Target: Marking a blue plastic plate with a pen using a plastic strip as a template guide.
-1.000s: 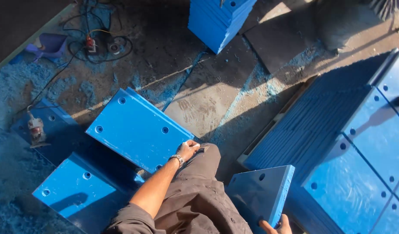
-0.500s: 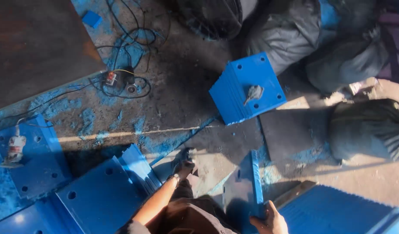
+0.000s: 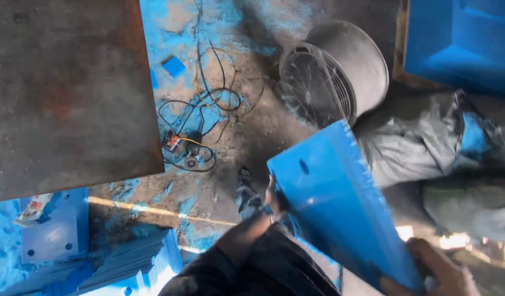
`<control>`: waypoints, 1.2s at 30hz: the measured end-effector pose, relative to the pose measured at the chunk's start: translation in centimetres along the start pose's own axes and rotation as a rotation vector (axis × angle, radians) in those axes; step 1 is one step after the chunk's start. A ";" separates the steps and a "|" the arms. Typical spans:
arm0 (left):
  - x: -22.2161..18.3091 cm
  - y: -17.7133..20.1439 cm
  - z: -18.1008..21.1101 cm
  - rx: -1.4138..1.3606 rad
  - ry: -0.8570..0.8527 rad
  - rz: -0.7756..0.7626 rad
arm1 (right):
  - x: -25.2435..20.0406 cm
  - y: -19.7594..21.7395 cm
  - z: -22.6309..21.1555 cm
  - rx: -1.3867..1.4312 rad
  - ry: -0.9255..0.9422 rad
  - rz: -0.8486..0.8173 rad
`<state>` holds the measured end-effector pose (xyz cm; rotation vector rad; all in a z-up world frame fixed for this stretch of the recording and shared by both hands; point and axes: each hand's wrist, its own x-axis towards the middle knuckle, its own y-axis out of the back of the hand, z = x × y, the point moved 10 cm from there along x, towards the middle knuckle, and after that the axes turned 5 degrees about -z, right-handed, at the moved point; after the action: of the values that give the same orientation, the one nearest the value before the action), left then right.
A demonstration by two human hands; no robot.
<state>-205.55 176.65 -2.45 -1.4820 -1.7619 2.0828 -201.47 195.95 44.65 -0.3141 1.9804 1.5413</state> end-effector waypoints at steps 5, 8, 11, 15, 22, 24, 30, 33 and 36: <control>-5.7 -8.6 24.5 0.088 -0.494 0.197 | 18.0 11.8 -5.7 -0.114 0.241 0.112; -10.0 -6.9 36.4 0.173 -0.689 0.346 | 23.8 15.5 -14.0 0.153 0.363 0.131; -15.3 -6.5 47.9 0.355 -0.969 0.505 | 32.1 17.1 -23.3 0.467 0.578 0.063; -21.5 -6.5 56.3 0.477 -1.147 0.824 | 43.3 15.7 -33.0 0.472 0.663 -0.052; -22.3 -11.7 64.0 0.033 -1.118 0.919 | 59.3 18.6 -50.6 0.326 0.625 -0.147; -22.0 -10.1 65.0 0.001 -1.111 1.040 | 62.8 18.5 -54.3 0.228 0.565 -0.259; -23.3 -14.9 73.6 0.044 -1.221 1.228 | 79.3 17.4 -66.0 -0.047 0.488 -0.287; -21.9 -16.5 77.0 -0.146 -1.048 1.318 | 87.5 16.5 -74.7 0.082 0.575 -0.367; -20.9 -18.0 79.6 -0.253 -0.981 1.414 | 91.3 17.9 -85.2 0.135 0.599 -0.331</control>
<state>-256.17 112.00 16.60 -2.4644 -1.0050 3.8723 -309.63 137.07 17.41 -1.0901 2.3048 1.1762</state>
